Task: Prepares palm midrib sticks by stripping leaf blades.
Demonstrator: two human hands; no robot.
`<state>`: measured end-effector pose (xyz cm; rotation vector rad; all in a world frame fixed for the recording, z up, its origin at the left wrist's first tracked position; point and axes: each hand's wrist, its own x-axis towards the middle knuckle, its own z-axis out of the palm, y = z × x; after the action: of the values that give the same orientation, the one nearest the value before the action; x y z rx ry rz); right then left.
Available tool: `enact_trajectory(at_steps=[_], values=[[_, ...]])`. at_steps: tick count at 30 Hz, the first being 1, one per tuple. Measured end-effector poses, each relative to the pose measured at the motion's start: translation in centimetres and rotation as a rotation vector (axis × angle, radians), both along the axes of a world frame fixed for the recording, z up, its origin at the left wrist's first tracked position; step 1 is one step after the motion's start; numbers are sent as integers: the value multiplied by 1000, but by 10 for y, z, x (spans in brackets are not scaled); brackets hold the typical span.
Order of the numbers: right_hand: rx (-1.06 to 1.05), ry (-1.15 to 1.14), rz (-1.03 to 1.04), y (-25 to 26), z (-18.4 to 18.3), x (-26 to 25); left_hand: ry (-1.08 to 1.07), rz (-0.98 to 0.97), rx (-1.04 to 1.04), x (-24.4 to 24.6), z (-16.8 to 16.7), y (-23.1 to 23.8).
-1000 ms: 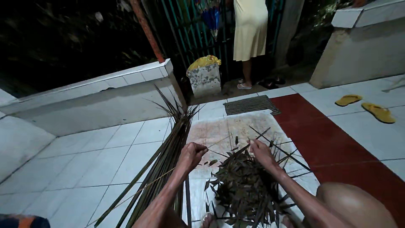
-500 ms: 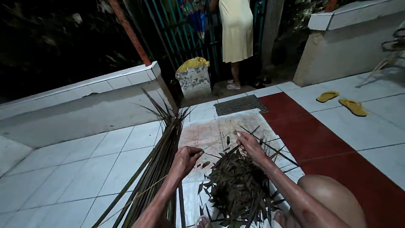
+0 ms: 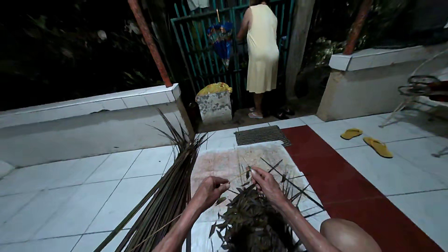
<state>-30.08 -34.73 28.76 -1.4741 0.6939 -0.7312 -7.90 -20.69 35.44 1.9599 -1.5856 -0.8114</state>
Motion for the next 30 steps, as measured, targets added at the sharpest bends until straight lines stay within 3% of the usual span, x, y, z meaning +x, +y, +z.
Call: enact_trajectory(at_steps=[6,15,30], values=[[-42,-19,100,28,9,12,45,-73,-59,-11,-4,-21],[-166,-5,49,17,1,-5,-110,-33,-73,-20,-6,-32],[-221,30,71,14,4,-8,-142,-79,-89,-26,-3,-38]])
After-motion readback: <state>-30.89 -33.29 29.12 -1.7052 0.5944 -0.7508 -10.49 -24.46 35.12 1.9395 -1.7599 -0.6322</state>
